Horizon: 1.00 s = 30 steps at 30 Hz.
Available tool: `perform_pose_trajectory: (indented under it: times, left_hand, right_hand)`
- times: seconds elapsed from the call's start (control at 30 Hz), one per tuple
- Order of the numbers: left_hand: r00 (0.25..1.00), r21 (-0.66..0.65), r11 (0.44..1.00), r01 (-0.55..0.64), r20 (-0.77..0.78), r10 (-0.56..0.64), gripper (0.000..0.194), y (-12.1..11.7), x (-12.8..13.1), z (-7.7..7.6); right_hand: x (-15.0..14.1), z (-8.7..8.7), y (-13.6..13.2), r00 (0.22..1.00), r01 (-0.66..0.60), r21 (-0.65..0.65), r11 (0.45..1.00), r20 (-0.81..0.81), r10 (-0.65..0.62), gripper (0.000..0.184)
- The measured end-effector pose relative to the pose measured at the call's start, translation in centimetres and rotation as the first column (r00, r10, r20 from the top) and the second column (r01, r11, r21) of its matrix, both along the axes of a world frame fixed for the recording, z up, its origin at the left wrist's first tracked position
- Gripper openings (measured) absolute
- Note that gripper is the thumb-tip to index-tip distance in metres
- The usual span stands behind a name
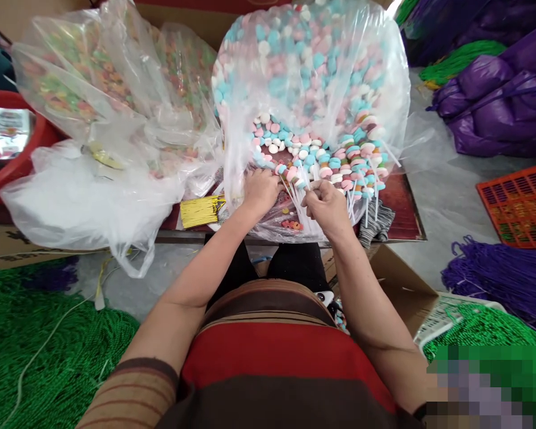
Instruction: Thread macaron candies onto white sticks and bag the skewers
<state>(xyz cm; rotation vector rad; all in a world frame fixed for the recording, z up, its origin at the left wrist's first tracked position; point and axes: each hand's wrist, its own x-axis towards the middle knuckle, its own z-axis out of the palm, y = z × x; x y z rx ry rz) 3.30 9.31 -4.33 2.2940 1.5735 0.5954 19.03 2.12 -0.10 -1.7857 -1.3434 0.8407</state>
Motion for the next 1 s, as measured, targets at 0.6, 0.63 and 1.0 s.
perform_pose_trajectory:
  times: [0.6,0.63,1.0]
  left_hand:
    - [0.989,-0.043,0.993,-0.11,0.097,0.114,0.01,-2.9,-4.9,0.1]
    - [0.992,-0.035,0.994,-0.102,0.074,0.104,0.01,-3.3,-5.0,0.0]
    - [0.992,-0.041,0.993,-0.108,0.067,0.111,0.009,-5.2,-5.4,-0.8]
  right_hand:
    - [-3.5,-1.8,1.4,0.856,-0.257,-0.118,0.959,0.432,0.283,0.033]
    - [-3.9,-1.8,1.8,0.829,-0.259,-0.127,0.958,0.479,0.288,0.034]
    - [-5.5,-1.2,2.7,0.73,-0.221,-0.255,0.941,0.596,0.333,0.03]
